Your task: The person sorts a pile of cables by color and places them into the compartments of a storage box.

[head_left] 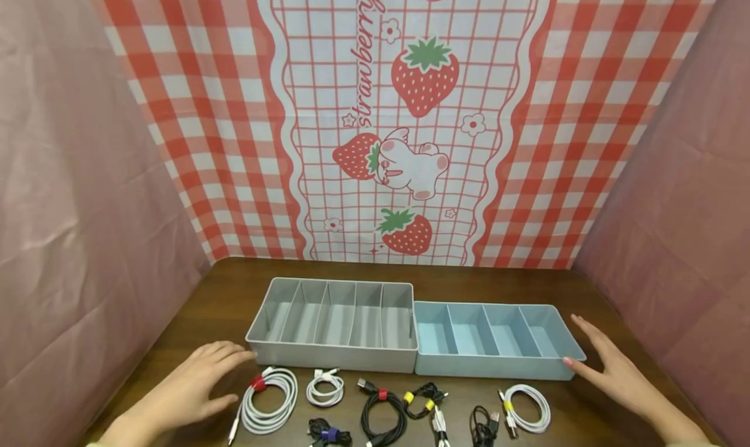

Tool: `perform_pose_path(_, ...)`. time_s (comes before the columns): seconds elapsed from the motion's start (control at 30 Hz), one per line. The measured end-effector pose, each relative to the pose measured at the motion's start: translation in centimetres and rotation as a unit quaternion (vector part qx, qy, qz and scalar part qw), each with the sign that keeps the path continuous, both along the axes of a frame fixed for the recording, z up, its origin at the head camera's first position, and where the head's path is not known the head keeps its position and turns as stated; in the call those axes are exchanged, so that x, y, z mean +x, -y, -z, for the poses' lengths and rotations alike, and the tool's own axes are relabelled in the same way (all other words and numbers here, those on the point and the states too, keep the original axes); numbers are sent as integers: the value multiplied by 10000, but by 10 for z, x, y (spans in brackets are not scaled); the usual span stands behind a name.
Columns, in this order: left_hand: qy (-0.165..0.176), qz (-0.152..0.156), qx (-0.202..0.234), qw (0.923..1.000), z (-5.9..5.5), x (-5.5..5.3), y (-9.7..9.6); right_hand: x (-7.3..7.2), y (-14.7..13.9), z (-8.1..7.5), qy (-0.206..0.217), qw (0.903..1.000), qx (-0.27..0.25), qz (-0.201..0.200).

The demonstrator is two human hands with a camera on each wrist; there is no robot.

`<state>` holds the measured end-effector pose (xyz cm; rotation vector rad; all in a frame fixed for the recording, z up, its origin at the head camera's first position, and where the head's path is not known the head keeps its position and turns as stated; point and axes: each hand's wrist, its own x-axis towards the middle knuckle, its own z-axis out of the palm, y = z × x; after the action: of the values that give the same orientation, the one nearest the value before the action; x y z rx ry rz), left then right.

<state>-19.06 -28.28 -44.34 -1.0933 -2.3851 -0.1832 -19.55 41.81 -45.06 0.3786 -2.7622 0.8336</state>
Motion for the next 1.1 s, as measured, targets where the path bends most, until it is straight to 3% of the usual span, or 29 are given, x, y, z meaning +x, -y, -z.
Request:
perform_pose_path(0.23, 99, 437, -339, 9984, 10, -1, -7, -2, -2, 8, 141, 9998, -100, -26)
perform_pose_path(0.43, 97, 967, -130, 9952, 18, -9, -14, -4, -1, 12, 232, 9997, -117, -11)
perform_pose_path(0.57, 81, 1163, -64, 9932, 22, -11, -16, -5, 2, 10, 370, 9992, -120, 23)
perform_pose_path(1.1, 241, 962, -219, 9948, 27, -10, -14, -6, 7, 5, 195, 9998, -8, 92)
